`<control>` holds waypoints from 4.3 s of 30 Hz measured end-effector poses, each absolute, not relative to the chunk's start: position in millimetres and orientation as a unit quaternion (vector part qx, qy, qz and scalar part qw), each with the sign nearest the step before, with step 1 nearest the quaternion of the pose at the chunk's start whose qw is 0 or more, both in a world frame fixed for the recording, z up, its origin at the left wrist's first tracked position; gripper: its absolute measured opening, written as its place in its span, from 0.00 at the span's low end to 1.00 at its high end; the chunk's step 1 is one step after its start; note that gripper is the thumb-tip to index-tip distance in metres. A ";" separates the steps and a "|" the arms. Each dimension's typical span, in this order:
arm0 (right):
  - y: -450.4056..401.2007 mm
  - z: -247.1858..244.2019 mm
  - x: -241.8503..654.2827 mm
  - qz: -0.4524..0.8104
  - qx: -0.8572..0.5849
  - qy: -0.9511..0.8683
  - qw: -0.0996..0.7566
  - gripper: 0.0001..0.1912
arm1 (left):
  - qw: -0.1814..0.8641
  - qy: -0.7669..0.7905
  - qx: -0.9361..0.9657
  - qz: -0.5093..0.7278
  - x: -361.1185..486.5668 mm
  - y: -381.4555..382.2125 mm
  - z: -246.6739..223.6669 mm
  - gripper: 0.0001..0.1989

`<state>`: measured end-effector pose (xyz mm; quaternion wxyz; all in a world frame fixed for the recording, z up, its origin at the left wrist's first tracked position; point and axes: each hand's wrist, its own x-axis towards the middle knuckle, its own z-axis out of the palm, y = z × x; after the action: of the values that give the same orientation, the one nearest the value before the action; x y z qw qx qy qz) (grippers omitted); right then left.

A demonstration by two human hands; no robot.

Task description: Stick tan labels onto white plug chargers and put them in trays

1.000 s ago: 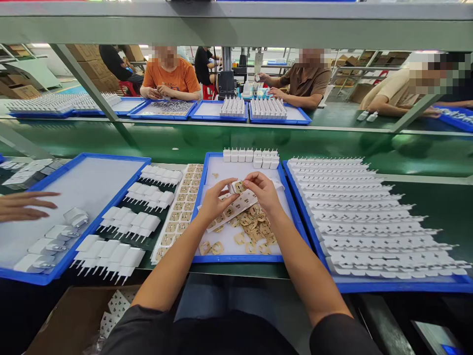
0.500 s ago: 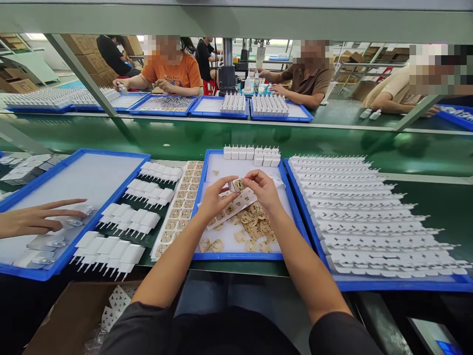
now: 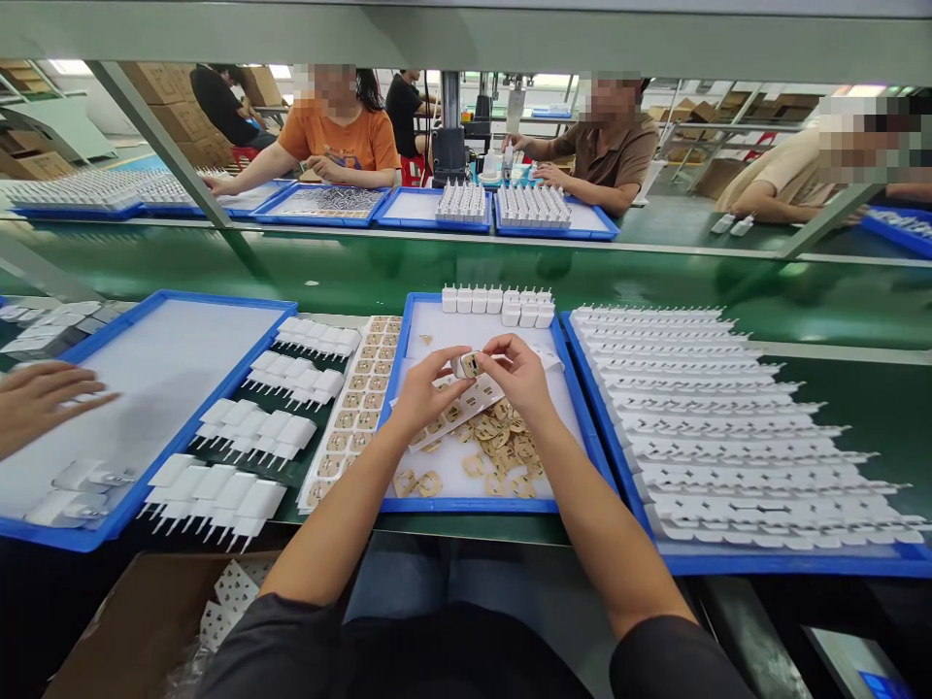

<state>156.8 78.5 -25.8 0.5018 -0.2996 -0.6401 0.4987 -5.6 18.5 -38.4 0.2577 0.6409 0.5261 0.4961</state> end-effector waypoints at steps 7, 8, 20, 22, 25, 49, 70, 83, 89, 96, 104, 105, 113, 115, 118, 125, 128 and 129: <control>78.4 -27.7 155.6 0.462 -0.315 -0.657 0.506 0.10 | 0.252 0.528 0.642 0.496 -5.9 18.6 -40.5 0.22; 78.2 -27.6 155.5 0.457 -0.315 -0.659 0.507 0.10 | 0.251 0.527 0.643 0.496 -6.0 18.7 -40.8 0.22; 73.8 -22.7 158.7 0.297 -0.376 -0.693 0.538 0.10 | 0.247 0.502 0.621 0.549 -5.1 20.0 -45.3 0.22; 75.4 -23.0 159.2 0.380 -0.345 -0.679 0.524 0.12 | 0.252 0.491 0.610 0.568 -4.6 19.6 -45.2 0.22; 72.3 -22.8 156.1 0.481 -0.281 -0.692 0.459 0.20 | 0.253 0.477 0.601 0.590 -4.1 19.6 -45.6 0.20; 62.8 -23.6 146.8 0.548 -0.230 -0.632 0.498 0.08 | -0.023 0.412 0.716 0.564 6.6 19.9 -46.7 0.18; 72.2 -19.8 156.6 0.599 -0.202 -0.621 0.463 0.07 | 0.053 0.407 0.694 0.591 4.5 18.2 -47.8 0.20; 71.8 -5.2 169.7 0.311 -0.256 -0.734 0.547 0.03 | 0.244 0.483 0.599 0.589 -1.9 22.1 -47.9 0.20; 80.9 -16.5 166.1 0.425 -0.293 -0.715 0.471 0.09 | 0.170 0.450 0.664 0.573 0.4 19.7 -44.4 0.18; 79.8 -25.0 159.8 0.542 -0.276 -0.645 0.462 0.07 | 0.035 0.420 0.718 0.553 -1.0 22.5 -48.5 0.18; 82.4 -28.8 160.6 0.591 -0.266 -0.606 0.460 0.08 | 0.028 0.424 0.724 0.544 -3.0 21.6 -50.7 0.19; 83.0 -28.9 160.9 0.601 -0.266 -0.601 0.456 0.08 | 0.044 0.423 0.719 0.550 -2.9 21.7 -50.4 0.19; 84.8 -26.5 163.8 0.555 -0.279 -0.641 0.451 0.09 | 0.097 0.418 0.705 0.565 -2.4 22.6 -48.8 0.18; 84.6 -26.9 163.5 0.542 -0.280 -0.648 0.455 0.09 | 0.073 0.417 0.713 0.559 -2.7 22.5 -48.4 0.17; 84.3 -28.6 162.2 0.536 -0.281 -0.650 0.459 0.08 | 0.049 0.420 0.718 0.553 -2.9 22.1 -48.0 0.17; 85.2 -28.0 162.0 0.539 -0.305 -0.635 0.461 0.08 | 0.083 0.422 0.718 0.548 -2.2 21.5 -49.1 0.18; 85.5 -22.3 165.5 0.524 -0.301 -0.657 0.450 0.08 | 0.121 0.431 0.704 0.551 -2.4 21.1 -48.3 0.19; 85.5 -20.3 167.0 0.511 -0.296 -0.672 0.446 0.08 | 0.131 0.434 0.700 0.551 -2.6 21.1 -47.7 0.19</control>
<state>167.0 85.5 -20.3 0.4460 -0.2962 -0.6723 0.5113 -2.6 21.1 -47.7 0.1307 0.7004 0.4344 0.5510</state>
